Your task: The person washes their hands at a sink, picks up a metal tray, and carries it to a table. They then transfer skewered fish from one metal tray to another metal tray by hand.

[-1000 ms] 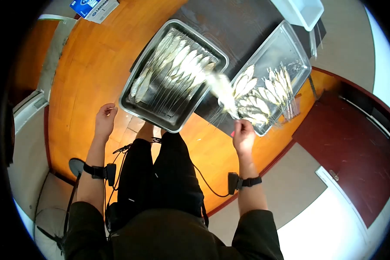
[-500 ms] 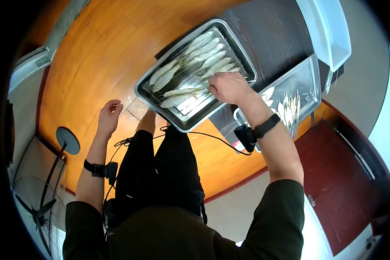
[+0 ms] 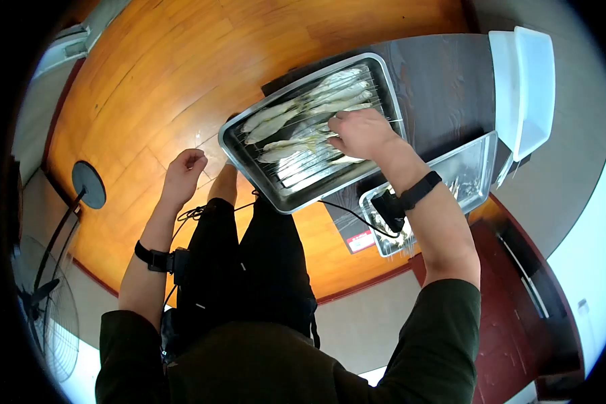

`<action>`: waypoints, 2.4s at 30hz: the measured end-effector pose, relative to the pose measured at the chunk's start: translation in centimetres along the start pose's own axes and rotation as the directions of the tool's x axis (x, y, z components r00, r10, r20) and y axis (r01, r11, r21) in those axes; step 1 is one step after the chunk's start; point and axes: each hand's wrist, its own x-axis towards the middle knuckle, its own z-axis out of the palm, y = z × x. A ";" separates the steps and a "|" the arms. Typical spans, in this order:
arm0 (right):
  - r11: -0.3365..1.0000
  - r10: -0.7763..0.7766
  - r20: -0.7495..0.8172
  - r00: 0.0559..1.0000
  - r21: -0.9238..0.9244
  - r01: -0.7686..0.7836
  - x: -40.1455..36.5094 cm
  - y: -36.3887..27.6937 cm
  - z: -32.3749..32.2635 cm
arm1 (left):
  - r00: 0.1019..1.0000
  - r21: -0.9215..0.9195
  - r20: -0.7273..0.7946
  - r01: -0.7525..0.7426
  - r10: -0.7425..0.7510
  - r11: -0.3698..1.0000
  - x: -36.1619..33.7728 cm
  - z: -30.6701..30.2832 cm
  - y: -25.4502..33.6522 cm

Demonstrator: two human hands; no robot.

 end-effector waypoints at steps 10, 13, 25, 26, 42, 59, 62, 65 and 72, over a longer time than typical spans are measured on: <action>0.992 -0.077 -0.037 0.996 -0.103 0.072 -0.2 -0.2 -1.1 | 0.999 -0.021 0.027 -0.018 0.019 1.000 0.4 0.9 2.1; 0.984 -0.133 -0.096 0.986 -0.134 0.120 0.2 0.4 -0.7 | 1.000 -0.019 0.030 -0.008 0.008 1.000 0.5 1.1 2.3; 0.954 -0.253 -0.201 0.946 -0.212 0.210 1.2 1.5 -0.7 | 0.999 0.004 0.036 -0.032 0.031 0.999 0.6 1.9 2.7; 0.958 -0.225 -0.141 0.964 -0.213 0.192 1.3 1.4 -0.8 | 0.999 0.005 0.036 -0.030 0.029 1.000 0.6 1.8 2.8; 0.957 -0.242 -0.253 0.937 -0.222 0.188 0.5 2.1 -0.6 | 0.999 0.014 0.042 -0.013 0.012 1.000 0.2 3.0 2.3; 0.949 -0.300 -0.190 0.935 -0.163 0.271 0.9 2.8 4.2 | 1.000 0.045 0.018 0.009 -0.010 0.999 -0.4 3.6 2.5; 0.960 -0.260 -0.163 0.952 -0.149 0.237 1.9 3.3 5.3 | 0.999 0.042 0.019 0.029 -0.030 0.999 -0.7 3.5 2.7; 0.972 -0.208 -0.114 0.972 -0.132 0.192 2.1 2.9 5.2 | 0.999 0.060 0.020 0.044 -0.045 0.997 -0.8 3.7 2.8; 0.981 -0.161 -0.085 0.983 -0.123 0.150 2.7 2.5 5.4 | 0.999 0.039 0.014 0.033 -0.033 0.999 -0.9 4.1 2.5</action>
